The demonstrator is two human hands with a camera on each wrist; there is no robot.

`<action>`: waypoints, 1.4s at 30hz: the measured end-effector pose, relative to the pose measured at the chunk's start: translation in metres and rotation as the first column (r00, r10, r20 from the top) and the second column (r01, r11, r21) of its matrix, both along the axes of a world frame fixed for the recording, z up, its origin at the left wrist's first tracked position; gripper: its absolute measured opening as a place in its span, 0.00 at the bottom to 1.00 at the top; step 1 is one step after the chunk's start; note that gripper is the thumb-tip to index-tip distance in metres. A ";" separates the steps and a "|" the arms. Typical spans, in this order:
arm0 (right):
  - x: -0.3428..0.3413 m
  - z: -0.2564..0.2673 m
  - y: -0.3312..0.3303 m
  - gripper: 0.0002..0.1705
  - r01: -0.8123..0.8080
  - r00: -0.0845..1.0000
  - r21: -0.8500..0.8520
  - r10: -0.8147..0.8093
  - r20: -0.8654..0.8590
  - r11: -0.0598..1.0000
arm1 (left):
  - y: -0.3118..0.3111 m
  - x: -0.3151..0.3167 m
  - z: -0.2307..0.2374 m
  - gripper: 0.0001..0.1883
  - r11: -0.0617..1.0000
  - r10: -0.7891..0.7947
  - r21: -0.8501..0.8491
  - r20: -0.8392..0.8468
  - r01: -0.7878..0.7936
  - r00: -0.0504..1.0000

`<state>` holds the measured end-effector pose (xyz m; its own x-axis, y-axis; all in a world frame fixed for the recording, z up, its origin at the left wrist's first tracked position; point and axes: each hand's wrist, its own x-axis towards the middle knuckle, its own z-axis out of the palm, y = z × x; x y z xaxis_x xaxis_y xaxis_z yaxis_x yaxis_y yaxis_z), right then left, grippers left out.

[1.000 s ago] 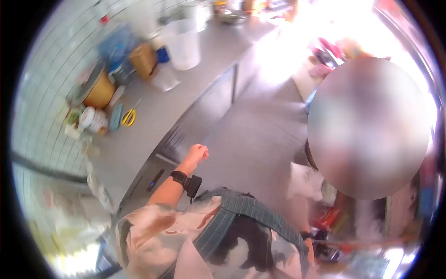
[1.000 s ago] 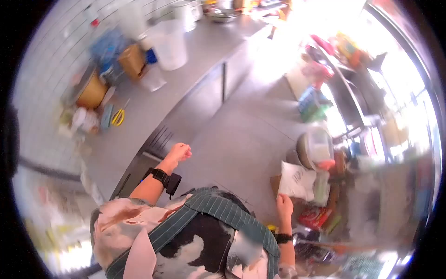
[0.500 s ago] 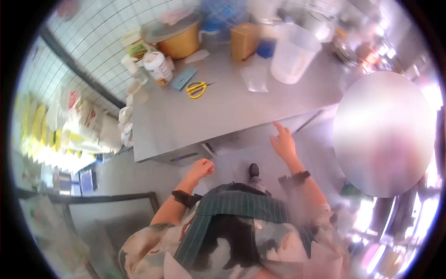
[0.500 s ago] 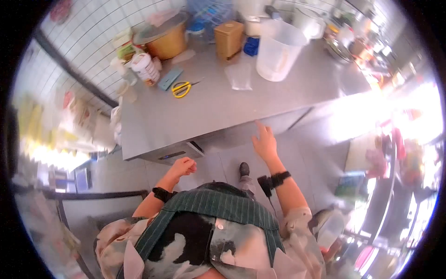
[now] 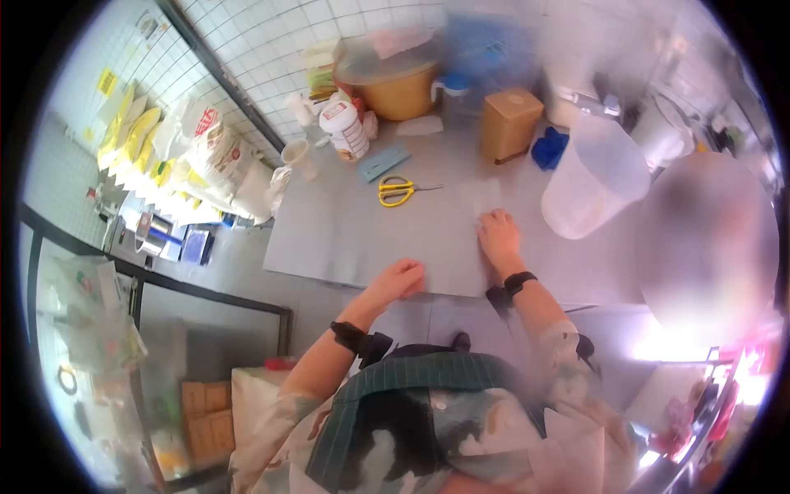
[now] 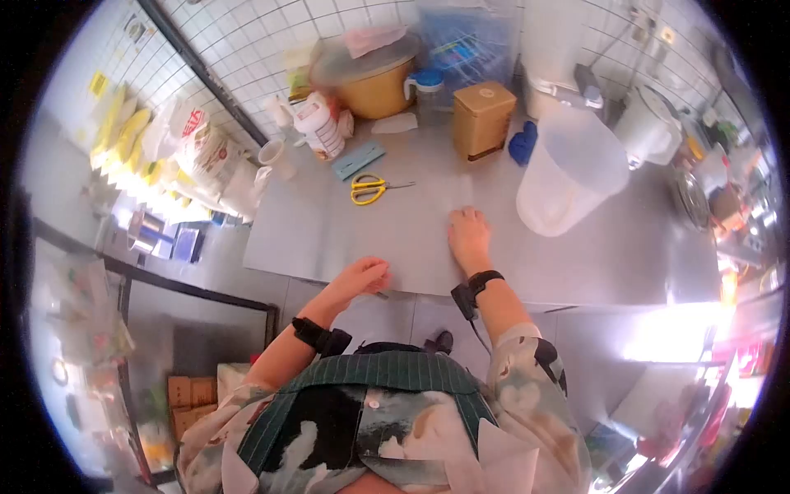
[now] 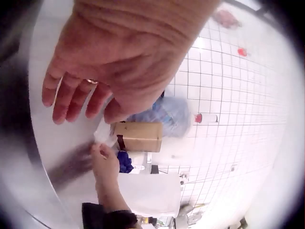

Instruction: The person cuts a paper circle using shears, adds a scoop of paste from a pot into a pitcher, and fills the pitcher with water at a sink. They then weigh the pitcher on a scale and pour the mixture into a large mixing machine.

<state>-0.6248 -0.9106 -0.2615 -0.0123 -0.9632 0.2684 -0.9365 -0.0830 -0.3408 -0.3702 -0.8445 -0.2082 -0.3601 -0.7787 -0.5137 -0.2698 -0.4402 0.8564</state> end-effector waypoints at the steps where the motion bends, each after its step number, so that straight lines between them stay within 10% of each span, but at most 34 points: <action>1: 0.009 0.000 -0.008 0.14 -0.083 0.994 0.033 0.081 0.068 0.996 | 0.000 -0.005 0.002 0.18 1.000 0.026 0.009 0.002 -0.026 1.000; 4: 0.057 0.003 -0.003 0.06 -0.368 0.893 -0.284 0.422 0.159 0.885 | -0.004 -0.008 0.006 0.19 0.958 0.286 0.052 -0.124 -0.282 0.950; 7: 0.106 0.031 0.016 0.08 -0.782 0.506 -0.234 0.807 0.303 0.578 | 0.003 0.014 0.002 0.19 0.836 0.548 0.230 -0.287 -0.499 0.786; 11: 0.127 0.074 0.007 0.13 -0.874 0.309 -0.129 0.742 0.595 0.468 | 0.008 0.078 -0.020 0.16 0.770 0.624 0.090 -0.316 -0.632 0.715; 13: 0.144 0.016 -0.050 0.17 -0.748 0.502 -0.233 0.759 0.414 0.622 | 0.007 0.112 -0.022 0.16 0.773 0.617 0.004 -0.239 -0.635 0.750; 15: 0.135 0.050 -0.100 0.21 -0.534 0.651 0.074 0.354 0.671 0.842 | 0.002 0.138 -0.020 0.18 0.609 0.763 0.079 -0.329 -0.789 0.556; 17: 0.121 0.020 -0.162 0.27 -0.310 0.875 0.032 0.272 0.400 0.950 | -0.010 0.149 -0.001 0.21 0.600 0.774 0.140 -0.351 -0.788 0.527; 20: 0.101 0.001 -0.232 0.34 -0.118 0.934 0.015 0.106 0.341 0.993 | -0.034 0.168 0.004 0.30 0.549 0.830 0.178 -0.228 -0.817 0.509; 22: 0.089 0.006 -0.256 0.39 0.023 0.940 0.334 -0.134 0.315 0.942 | -0.044 0.185 -0.010 0.36 0.518 0.855 0.172 -0.078 -0.838 0.513; 28: 0.097 -0.014 -0.303 0.44 0.311 0.877 0.284 -0.390 0.282 0.907 | -0.079 0.243 -0.034 0.37 0.487 0.873 -0.041 0.046 -0.872 0.486; 31: 0.109 -0.024 -0.314 0.37 0.390 0.883 0.254 -0.438 0.169 0.885 | -0.099 0.273 -0.035 0.36 0.563 0.826 -0.424 0.271 -0.710 0.494; 36: 0.109 -0.037 -0.296 0.21 0.300 0.782 0.242 -0.383 0.491 0.923 | -0.121 0.278 -0.012 0.21 0.510 0.746 -0.663 0.023 -0.548 0.666; 42: 0.152 0.059 -0.173 0.10 0.171 0.926 -0.329 -0.037 0.376 0.929 | -0.158 0.205 0.026 0.17 0.929 0.333 -0.085 -0.235 -0.361 0.913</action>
<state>-0.4727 -1.0836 -0.2027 -0.2666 -0.7951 0.5447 -0.7664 -0.1679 -0.6201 -0.1656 -1.0027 -0.1823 -0.1451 -0.9267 -0.3467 0.0750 -0.3597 0.9301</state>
